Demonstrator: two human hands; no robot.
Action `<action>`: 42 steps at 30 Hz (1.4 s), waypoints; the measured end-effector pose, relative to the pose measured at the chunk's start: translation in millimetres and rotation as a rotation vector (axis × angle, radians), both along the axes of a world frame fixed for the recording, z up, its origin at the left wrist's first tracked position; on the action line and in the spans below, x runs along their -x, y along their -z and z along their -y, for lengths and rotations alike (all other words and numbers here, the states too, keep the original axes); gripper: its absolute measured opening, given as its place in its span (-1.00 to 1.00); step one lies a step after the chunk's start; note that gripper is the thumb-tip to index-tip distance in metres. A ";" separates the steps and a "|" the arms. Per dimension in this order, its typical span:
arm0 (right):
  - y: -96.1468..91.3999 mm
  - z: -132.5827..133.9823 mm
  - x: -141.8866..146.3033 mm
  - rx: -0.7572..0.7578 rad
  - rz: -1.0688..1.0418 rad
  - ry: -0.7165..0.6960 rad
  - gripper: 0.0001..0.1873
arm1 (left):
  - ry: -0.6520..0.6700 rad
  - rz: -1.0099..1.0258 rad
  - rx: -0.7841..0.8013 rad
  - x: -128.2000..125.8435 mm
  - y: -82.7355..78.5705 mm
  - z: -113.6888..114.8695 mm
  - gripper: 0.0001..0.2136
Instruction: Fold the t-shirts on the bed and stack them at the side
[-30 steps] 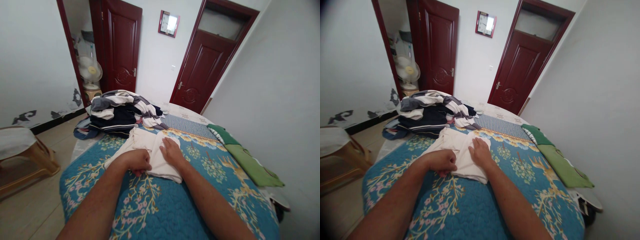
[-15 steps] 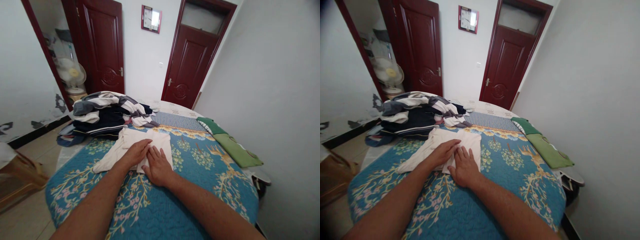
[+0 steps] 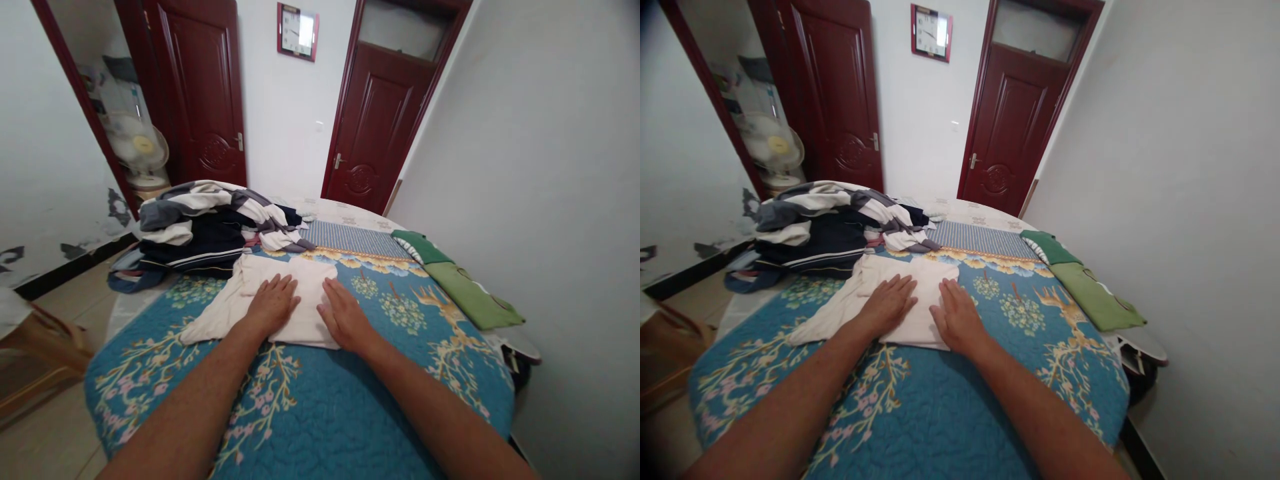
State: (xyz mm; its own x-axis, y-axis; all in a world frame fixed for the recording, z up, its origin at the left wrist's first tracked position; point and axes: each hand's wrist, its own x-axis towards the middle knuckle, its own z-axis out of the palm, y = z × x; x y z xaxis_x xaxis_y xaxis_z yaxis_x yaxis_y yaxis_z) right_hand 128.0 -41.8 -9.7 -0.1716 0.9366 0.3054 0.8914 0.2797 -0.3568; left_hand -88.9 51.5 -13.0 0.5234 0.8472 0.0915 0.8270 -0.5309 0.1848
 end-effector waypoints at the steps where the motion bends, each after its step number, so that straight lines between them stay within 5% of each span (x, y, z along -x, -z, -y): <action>1: 6.6 -8.3 -4.8 0.036 0.044 0.018 -0.31 | -0.010 -0.004 0.004 0.0 1.6 -0.7 -0.45; 6: 25.7 -25.9 -11.4 0.156 0.110 0.061 -0.27 | -0.051 -0.018 -0.012 1.9 14.1 -4.3 -0.33; 13: 19.2 -37.8 -6.1 0.063 0.062 0.116 -0.29 | -0.069 -0.040 -0.030 2.1 18.4 -3.6 -0.25; 16: 18.5 -57.9 -4.8 0.032 0.062 0.117 -0.27 | -0.070 -0.033 -0.031 2.1 18.8 -3.8 -0.26; 22: 23.9 -109.0 -13.6 0.217 0.057 0.222 -0.24 | -0.073 -0.021 -0.025 2.6 20.7 -4.5 -0.25; 28: 29.2 -131.6 -24.7 0.155 0.028 0.304 -0.27 | -0.071 -0.025 -0.011 2.6 17.6 -3.4 -0.22; 33: 32.3 -113.3 -25.5 0.059 -0.004 0.264 -0.25 | -0.077 -0.033 0.010 1.7 14.3 -2.6 -0.24; 42: 29.9 -33.0 9.1 0.106 0.096 0.160 -0.22 | -0.063 -0.041 -0.018 2.2 18.3 -6.0 -0.25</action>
